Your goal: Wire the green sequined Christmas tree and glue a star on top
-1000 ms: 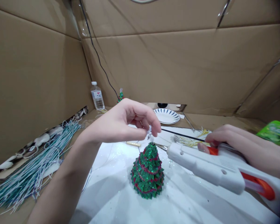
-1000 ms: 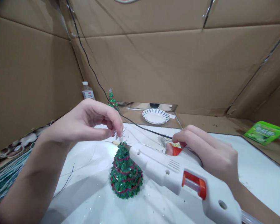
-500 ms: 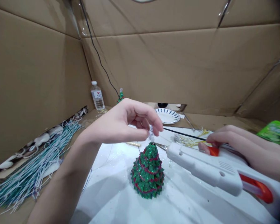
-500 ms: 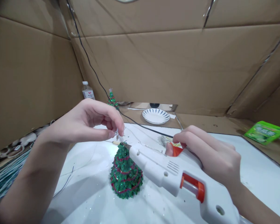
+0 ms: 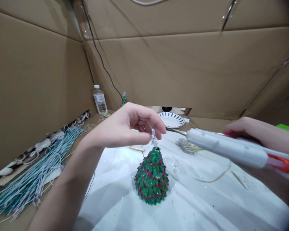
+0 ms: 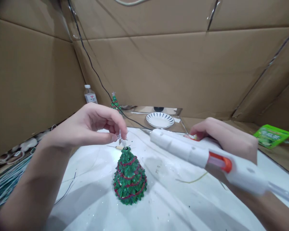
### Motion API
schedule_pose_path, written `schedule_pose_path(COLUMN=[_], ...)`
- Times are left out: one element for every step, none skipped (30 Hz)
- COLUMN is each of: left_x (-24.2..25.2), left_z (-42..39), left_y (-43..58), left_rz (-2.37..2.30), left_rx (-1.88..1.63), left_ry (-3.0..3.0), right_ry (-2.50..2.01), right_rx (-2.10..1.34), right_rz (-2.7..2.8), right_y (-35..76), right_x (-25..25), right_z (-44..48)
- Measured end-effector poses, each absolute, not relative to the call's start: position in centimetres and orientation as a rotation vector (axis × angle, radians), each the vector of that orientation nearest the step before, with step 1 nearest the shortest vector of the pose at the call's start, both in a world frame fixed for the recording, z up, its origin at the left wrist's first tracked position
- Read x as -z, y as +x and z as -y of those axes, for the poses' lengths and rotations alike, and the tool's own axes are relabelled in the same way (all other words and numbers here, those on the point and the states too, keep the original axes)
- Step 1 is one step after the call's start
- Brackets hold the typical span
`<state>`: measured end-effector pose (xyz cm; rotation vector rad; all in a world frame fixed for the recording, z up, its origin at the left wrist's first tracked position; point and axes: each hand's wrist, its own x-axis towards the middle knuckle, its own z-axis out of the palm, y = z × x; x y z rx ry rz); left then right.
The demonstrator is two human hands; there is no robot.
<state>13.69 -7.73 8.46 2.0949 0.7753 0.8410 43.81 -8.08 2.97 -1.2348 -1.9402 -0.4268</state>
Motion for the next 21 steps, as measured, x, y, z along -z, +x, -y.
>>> schedule_pose_path(left_x=[-8.5,-8.5,-8.5,-8.5,-8.5,-8.5,-8.5,-8.5,-8.5,-8.5,-8.5,-8.5,-8.5,-8.4,-8.4,-8.4,-8.4,-8.4,-8.5,-8.5,-8.5], left_z=[7.7,7.8,7.8,7.8,7.8,7.9,7.9,7.9,7.9,7.9,7.9,7.9,7.9,7.9,7.9,7.9,7.9,8.0,8.0,8.1,8.1], left_y=[13.7,13.7,13.8,13.8,13.8,13.8,13.8,13.8,13.8,13.8,13.8,13.8,13.8,13.8,13.9,13.9,14.0,14.0,14.1,14.1,14.1], left_rz=[-0.776,-0.779,-0.781,-0.783,-0.783,-0.782,-0.781,-0.777,-0.772,-0.77,-0.77,-0.772,-0.776,-0.781,-0.785,-0.788,-0.791,-0.795,-0.801,-0.807,-0.81], left_rx=[-0.839,-0.836,-0.834,-0.833,-0.834,-0.834,-0.835,-0.836,-0.836,-0.835,-0.834,-0.833,-0.831,-0.83,-0.828,-0.827,-0.827,-0.829,-0.831,-0.834,-0.836], left_ry=[2.099,2.102,2.103,2.104,2.104,2.105,2.105,2.107,2.107,2.107,2.105,2.101,2.095,2.085,2.075,2.067,2.058,2.051,2.047,2.045,2.048], right_ry=[-1.21,-1.207,-1.23,-1.282,-1.357,-1.453,-1.553,-1.648,-1.728,-1.778,-1.806,-1.802,-1.776,-1.748,-1.718,-1.698,-1.683,-1.662,-1.638,-1.612,-1.581], right_rx=[0.418,0.412,0.411,0.4,0.39,0.391,0.391,0.395,0.399,0.393,0.385,0.375,0.365,0.361,0.349,0.332,0.307,0.276,0.245,0.215,0.189], right_rz=[1.944,1.951,1.964,1.998,2.037,2.079,2.129,2.178,2.225,2.274,2.312,2.346,2.383,2.41,2.44,2.461,2.475,2.491,2.502,2.511,2.521], right_y=[44.0,44.3,44.4,44.5,44.5,44.3,44.1,43.7,43.3,43.0,42.6,42.3,42.1,42.0,41.8,41.7,41.6,41.4,41.3,41.1,40.9], right_x=[-2.9,-2.7,-2.4,-2.1,-1.8,-1.4,-1.1,-0.7,-0.4,0.1,0.5,1.0,1.6,2.2,2.8,3.4,4.0,4.5,5.0,5.5,5.9], right_z=[7.6,7.1,6.6,6.2,5.7,5.4,5.1,4.8,4.6,4.4,4.2,3.9,3.7,3.4,3.2,3.0,2.8,2.7,2.6,2.5,2.4])
